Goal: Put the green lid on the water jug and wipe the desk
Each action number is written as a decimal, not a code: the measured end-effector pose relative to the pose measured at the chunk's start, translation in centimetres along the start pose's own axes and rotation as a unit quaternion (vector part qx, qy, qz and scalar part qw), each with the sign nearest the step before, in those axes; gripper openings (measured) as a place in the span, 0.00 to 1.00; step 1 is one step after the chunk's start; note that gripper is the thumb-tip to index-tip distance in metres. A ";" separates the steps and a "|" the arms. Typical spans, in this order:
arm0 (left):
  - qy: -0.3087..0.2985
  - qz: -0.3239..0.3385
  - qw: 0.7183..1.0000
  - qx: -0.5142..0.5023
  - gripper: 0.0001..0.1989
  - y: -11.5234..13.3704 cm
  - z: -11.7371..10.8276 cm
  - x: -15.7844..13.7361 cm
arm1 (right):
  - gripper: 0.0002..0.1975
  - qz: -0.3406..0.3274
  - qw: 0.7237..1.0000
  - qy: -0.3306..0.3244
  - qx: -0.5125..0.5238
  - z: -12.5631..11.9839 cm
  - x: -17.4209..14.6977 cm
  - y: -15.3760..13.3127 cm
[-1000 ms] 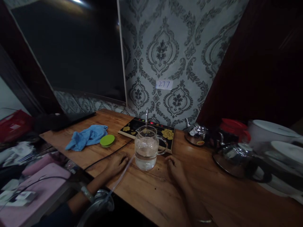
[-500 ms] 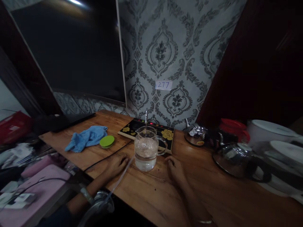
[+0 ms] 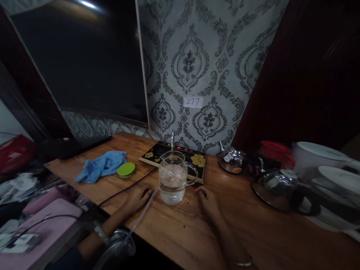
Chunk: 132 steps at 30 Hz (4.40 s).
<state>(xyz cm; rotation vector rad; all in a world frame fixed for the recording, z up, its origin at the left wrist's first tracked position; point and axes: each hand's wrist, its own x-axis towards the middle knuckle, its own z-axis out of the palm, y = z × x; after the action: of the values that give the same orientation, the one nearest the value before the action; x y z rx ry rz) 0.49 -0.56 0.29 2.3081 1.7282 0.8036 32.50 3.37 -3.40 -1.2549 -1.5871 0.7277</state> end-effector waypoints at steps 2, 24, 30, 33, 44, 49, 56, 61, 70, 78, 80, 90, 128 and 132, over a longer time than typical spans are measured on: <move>0.002 0.003 1.000 -0.001 0.13 -0.1 0.0 0.0 | 0.14 -0.001 1.000 0.000 0.003 0.1 0.0 0.2; -0.007 0.002 1.000 0.001 0.12 0.3 -0.3 0.3 | 0.14 -0.008 1.000 -0.010 -0.008 0.2 0.0 0.6; -0.010 0.002 1.000 0.000 0.13 0.5 -0.4 0.3 | 0.13 -0.007 1.000 -0.013 -0.015 0.0 0.0 0.5; -0.012 0.001 1.000 -0.007 0.12 0.6 -0.4 0.3 | 0.13 -0.006 1.000 -0.014 -0.019 0.2 0.0 0.8; -0.011 -0.002 1.000 -0.004 0.12 0.5 -0.3 0.2 | 0.13 -0.010 0.999 -0.030 -0.018 0.0 -0.1 0.7; -0.004 -0.001 1.000 -0.005 0.12 0.4 -0.2 0.2 | 0.13 -0.010 1.000 -0.021 -0.016 0.0 -0.1 0.5; 0.001 0.009 1.000 -0.008 0.12 0.3 -0.2 0.2 | 0.12 -0.006 0.999 -0.030 -0.020 0.0 -0.1 0.4; -0.011 0.006 1.000 -0.007 0.13 0.4 -0.2 0.2 | 0.13 -0.010 1.000 -0.025 -0.016 0.0 -0.1 0.3; -0.001 0.003 1.000 0.001 0.12 0.4 -0.2 0.1 | 0.13 -0.012 0.999 -0.025 -0.018 0.1 -0.1 0.5; -0.006 0.005 1.000 0.004 0.12 0.2 -0.1 0.2 | 0.13 -0.011 0.999 -0.031 -0.018 0.0 -0.1 0.4; -0.007 0.004 1.000 0.009 0.12 0.2 -0.2 0.2 | 0.13 -0.009 0.999 -0.030 -0.019 0.0 -0.1 0.3; -0.004 0.000 1.000 0.009 0.13 0.4 -0.2 0.2 | 0.12 -0.014 0.999 -0.029 -0.014 0.1 0.0 0.3; -0.006 0.009 1.000 0.006 0.12 0.2 -0.1 0.2 | 0.12 -0.010 0.999 -0.033 -0.015 0.1 0.0 0.2; -0.006 0.009 1.000 0.006 0.13 0.3 -0.3 0.1 | 0.13 -0.019 0.999 -0.036 -0.017 0.0 0.0 0.1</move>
<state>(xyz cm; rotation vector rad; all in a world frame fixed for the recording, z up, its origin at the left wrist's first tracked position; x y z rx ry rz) 0.66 -0.58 0.70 2.3360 1.7140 0.7830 32.53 3.39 -3.43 -1.2322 -1.6827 0.7330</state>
